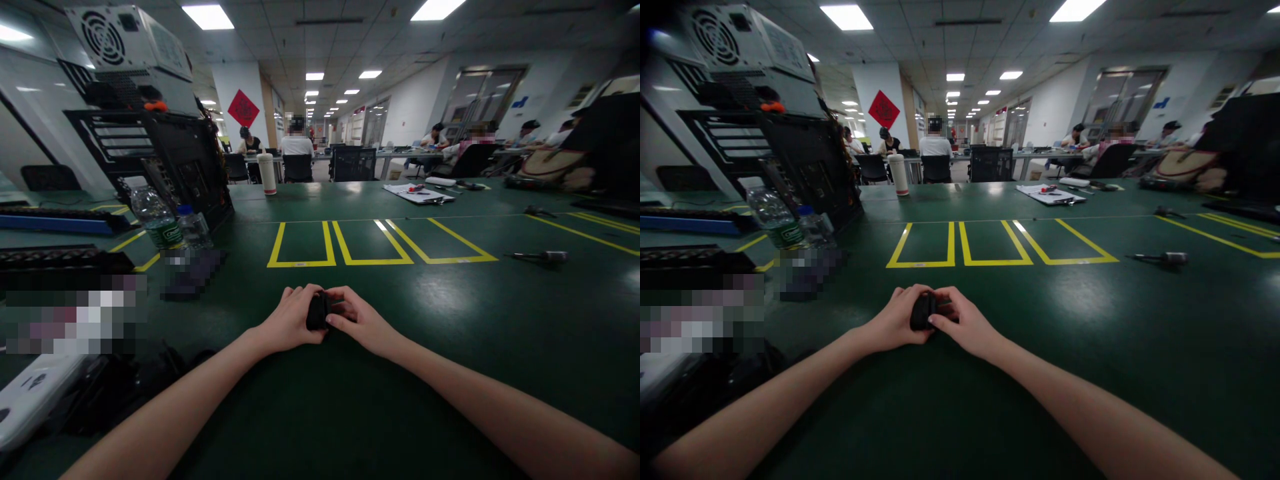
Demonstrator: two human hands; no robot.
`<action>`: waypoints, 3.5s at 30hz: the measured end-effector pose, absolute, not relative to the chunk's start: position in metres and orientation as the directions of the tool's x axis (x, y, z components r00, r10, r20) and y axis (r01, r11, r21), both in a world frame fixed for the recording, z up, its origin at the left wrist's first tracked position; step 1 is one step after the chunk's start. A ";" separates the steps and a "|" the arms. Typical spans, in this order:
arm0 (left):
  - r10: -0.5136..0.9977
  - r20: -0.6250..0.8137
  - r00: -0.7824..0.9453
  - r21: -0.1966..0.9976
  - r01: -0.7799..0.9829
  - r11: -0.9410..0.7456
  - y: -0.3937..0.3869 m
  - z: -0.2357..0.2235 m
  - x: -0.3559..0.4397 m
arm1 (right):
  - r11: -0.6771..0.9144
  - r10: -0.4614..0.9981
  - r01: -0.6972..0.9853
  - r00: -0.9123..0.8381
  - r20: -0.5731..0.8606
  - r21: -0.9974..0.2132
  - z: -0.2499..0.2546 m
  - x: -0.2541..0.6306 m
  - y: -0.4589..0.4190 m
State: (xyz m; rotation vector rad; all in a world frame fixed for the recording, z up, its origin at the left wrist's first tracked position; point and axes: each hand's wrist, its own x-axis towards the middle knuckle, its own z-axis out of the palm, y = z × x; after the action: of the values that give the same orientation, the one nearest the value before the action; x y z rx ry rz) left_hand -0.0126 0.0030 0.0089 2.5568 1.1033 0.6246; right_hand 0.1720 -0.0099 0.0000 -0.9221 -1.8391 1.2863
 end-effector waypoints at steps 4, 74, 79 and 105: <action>0.744 0.260 0.615 0.433 0.615 -0.659 0.003 0.009 -0.013 | 0.275 0.841 0.158 -0.518 0.157 -0.948 0.001 0.173 -0.012; 0.740 0.262 0.620 0.435 0.608 -0.664 0.004 0.008 -0.014 | 0.311 0.836 0.175 -0.518 0.182 -0.934 0.003 0.173 -0.013; 0.737 0.249 0.628 0.432 0.610 -0.665 0.003 0.011 -0.015 | 0.314 0.837 0.145 -0.510 0.201 -0.938 0.001 0.173 -0.013; 0.742 0.270 0.613 0.451 0.601 -0.660 0.003 0.007 -0.015 | 0.243 0.865 0.189 -0.487 0.124 -0.952 0.001 0.169 -0.010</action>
State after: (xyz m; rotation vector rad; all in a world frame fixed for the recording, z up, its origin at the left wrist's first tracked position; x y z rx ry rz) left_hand -0.0151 0.0034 0.0073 2.5254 1.0857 0.6320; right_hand 0.1692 -0.0102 0.0009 -0.9648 -1.8412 1.2741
